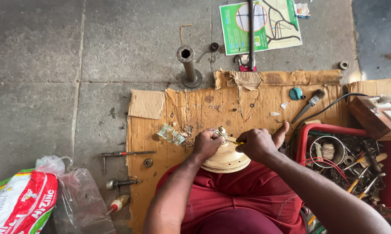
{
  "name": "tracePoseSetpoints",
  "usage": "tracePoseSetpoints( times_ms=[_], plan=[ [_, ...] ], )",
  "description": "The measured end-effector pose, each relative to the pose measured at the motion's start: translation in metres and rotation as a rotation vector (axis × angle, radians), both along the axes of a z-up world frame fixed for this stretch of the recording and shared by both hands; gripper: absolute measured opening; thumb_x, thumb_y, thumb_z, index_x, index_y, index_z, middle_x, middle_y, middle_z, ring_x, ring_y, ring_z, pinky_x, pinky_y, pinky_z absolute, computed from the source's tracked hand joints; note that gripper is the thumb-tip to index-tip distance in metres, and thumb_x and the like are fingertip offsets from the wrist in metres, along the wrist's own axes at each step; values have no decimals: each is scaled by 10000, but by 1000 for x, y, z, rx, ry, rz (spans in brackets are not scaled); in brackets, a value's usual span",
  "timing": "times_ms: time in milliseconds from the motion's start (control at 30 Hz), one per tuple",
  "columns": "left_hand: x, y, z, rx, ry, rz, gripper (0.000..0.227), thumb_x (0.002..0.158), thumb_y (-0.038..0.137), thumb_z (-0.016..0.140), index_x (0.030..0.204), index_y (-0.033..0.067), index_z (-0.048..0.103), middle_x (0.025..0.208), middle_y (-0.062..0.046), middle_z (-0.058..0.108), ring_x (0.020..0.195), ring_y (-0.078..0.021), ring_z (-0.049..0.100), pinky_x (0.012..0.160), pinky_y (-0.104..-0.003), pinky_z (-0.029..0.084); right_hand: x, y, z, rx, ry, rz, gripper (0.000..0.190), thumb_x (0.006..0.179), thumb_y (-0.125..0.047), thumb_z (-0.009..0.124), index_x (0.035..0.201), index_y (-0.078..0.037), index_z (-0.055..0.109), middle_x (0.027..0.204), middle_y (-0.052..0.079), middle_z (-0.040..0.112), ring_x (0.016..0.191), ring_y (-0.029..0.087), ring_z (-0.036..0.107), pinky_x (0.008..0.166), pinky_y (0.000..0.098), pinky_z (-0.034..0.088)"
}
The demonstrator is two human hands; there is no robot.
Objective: The person sits on the floor and uses a screwdriver to tighten screws on a small cylindrical component mounted on a circular wooden base. They also use pliers to adjust wires and handle a small metal cylinder, placing it onto the assembly.
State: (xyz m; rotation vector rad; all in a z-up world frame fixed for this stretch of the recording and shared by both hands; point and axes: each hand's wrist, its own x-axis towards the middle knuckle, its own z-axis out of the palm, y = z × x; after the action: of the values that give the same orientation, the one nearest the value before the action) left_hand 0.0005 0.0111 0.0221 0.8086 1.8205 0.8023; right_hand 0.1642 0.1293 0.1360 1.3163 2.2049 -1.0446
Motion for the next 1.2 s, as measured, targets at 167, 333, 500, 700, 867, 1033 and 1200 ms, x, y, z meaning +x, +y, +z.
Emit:
tracePoseSetpoints(
  times_ms=[167,333,500,700,867,1033,1200],
  plan=[
    [0,-5,3,76,-8,7,194,816,214,694,721,45,709,1319,-239,682,1354,-325,573,1143,-406,426,1,-8,18,111,-54,65,280,807,-292,828,1064,-182,821,957,73,803,925,230,754,1098,387,418],
    [-3,-3,7,70,-11,-24,234,831,244,699,758,24,732,1396,-251,618,1376,-331,548,1144,-397,423,9,-15,12,222,216,74,248,764,-195,828,1003,-128,820,1020,98,781,895,275,751,891,397,573],
    [-3,-1,11,-7,-17,-15,225,822,254,703,789,35,738,1469,-206,572,1362,-324,551,1150,-383,404,16,-12,-3,194,360,118,287,695,-68,826,981,-81,806,969,126,749,854,280,747,805,380,607],
    [0,-3,11,60,6,17,209,816,242,696,783,41,744,1393,-206,654,1361,-314,584,1145,-383,435,14,-12,-6,343,346,186,156,742,-143,825,897,-136,832,867,97,754,720,267,740,726,416,597],
    [1,-4,8,18,25,21,191,814,212,714,765,31,749,1377,-219,645,1350,-320,571,1148,-407,423,12,-13,-5,365,312,188,134,756,-200,826,876,-142,831,839,82,751,690,255,733,693,410,590],
    [3,-3,11,46,63,9,194,839,207,709,769,30,744,1374,-216,651,1354,-315,570,1152,-417,416,11,-12,-5,351,268,156,145,764,-235,819,880,-150,834,812,90,745,689,270,727,690,421,582],
    [2,-2,14,11,56,28,187,815,219,724,777,38,757,1364,-194,658,1331,-299,585,1141,-401,424,10,-11,-5,333,282,117,140,762,-248,811,848,-140,833,788,104,747,714,294,727,726,438,577]
  ],
)
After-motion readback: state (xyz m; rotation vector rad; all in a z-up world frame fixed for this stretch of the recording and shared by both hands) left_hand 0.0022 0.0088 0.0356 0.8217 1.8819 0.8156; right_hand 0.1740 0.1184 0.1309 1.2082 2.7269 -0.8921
